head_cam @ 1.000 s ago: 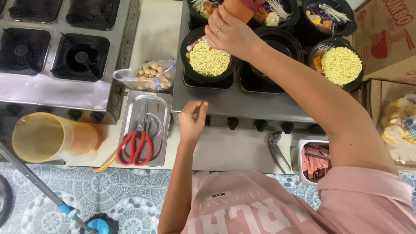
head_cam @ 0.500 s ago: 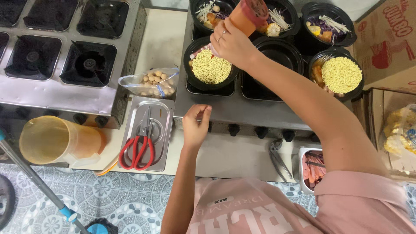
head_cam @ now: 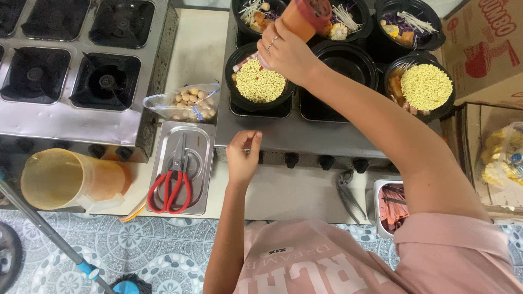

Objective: The person adds sausage slices to black serving bowls with tongs, ladles hot broth from a large pot into a plastic pitcher, and pours the broth into the bowls. They then retrieve frozen meat from a chest freezer, add the meat to the bowls, place noodle blocks into the bowls, squeeze sauce over them, and stack the bowl lids into a yellow crate.

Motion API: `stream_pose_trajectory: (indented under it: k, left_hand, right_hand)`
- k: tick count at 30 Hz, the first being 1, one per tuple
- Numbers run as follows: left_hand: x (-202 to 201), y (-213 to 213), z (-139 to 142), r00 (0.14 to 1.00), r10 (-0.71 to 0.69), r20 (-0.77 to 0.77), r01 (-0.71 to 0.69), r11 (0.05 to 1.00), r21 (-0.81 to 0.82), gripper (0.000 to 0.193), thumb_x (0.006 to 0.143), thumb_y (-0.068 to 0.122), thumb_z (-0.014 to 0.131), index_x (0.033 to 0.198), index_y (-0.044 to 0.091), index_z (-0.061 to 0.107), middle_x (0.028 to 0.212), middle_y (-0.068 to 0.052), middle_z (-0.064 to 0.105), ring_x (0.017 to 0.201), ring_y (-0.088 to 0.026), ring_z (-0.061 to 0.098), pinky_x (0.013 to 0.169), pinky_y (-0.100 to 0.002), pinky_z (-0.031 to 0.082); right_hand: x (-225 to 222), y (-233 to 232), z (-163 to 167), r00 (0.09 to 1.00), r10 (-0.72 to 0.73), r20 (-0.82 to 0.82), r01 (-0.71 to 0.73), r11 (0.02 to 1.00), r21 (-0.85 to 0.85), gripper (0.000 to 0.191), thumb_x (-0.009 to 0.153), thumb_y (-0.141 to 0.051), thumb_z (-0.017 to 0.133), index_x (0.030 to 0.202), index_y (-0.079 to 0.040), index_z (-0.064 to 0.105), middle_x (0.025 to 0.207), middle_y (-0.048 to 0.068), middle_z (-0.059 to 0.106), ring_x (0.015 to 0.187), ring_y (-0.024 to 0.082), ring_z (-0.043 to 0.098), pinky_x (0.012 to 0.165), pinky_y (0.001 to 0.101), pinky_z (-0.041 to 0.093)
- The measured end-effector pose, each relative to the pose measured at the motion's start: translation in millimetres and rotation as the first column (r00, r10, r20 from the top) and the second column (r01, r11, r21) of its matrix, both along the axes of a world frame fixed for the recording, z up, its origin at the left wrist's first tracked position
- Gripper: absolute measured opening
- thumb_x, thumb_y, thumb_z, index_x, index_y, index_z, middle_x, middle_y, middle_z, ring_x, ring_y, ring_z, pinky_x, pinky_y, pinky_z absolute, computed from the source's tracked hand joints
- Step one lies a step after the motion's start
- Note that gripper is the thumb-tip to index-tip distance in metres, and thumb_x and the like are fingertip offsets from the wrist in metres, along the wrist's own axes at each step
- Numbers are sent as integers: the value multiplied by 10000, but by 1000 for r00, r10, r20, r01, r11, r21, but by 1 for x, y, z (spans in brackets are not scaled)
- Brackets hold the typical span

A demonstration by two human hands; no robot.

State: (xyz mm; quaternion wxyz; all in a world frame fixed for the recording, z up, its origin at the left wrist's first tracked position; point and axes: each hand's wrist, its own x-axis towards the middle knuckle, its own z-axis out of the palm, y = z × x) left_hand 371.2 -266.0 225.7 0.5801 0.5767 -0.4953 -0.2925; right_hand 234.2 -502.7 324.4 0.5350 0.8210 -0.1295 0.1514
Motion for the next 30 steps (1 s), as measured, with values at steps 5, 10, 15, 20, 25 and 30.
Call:
stream_pose_trajectory:
  k: [5, 10, 15, 20, 25, 30]
  left_hand:
    - [2, 1, -2, 1000, 6, -22, -5, 1000, 7, 195, 987, 171, 704, 979, -23, 710, 914, -81, 731, 798, -155, 708, 766, -282, 562]
    - [2, 2, -4, 999, 6, -33, -5, 1000, 26, 192, 985, 173, 704, 981, -18, 715, 912, -77, 732, 799, -148, 710, 751, -276, 558]
    - [0, 2, -2, 999, 9, -33, -7, 999, 35, 191, 982, 172, 703, 972, -19, 711, 910, -71, 730, 794, -141, 708, 736, -271, 558]
    - [4, 2, -4, 999, -6, -45, 6, 1000, 0, 186, 992, 163, 697, 974, -22, 707, 911, -74, 726, 794, -144, 697, 758, -272, 562]
    - [5, 1, -5, 1000, -6, -10, 5, 999, -40, 183, 989, 157, 705, 972, -26, 701, 906, -83, 726, 805, -151, 709, 776, -275, 569]
    - [-2, -1, -1, 997, -66, 30, 67, 998, -12, 163, 987, 140, 698, 974, -22, 707, 911, -89, 731, 811, -165, 719, 780, -284, 567]
  right_hand:
    - [-3, -1, -2, 1000, 1, 9, -2, 999, 34, 267, 987, -262, 676, 1044, -1, 682, 1060, 127, 699, 1169, 289, 621, 1130, 435, 416]
    - [-4, 0, -1, 1000, 8, 0, -8, 1000, 20, 248, 942, -236, 672, 1055, -16, 681, 1071, 115, 698, 1170, 279, 619, 1119, 433, 412]
    - [-1, -2, -6, 1000, -24, 3, 24, 999, 48, 245, 977, -258, 666, 991, -14, 671, 1059, 120, 700, 1166, 282, 619, 1129, 431, 409]
    - [-4, -7, -14, 999, -49, 13, 48, 996, 76, 282, 1013, -279, 664, 1020, 2, 681, 1042, 142, 696, 1154, 295, 613, 1127, 466, 405]
    - [-13, -9, -22, 986, -163, 41, 160, 985, 67, 398, 866, -213, 685, 1215, -23, 678, 1114, 149, 690, 1173, 307, 588, 1106, 491, 379]
    - [-32, 2, -23, 927, -352, 128, 314, 917, 247, 506, 837, -202, 804, 1274, -25, 623, 1076, 136, 659, 1203, 317, 574, 1120, 498, 360]
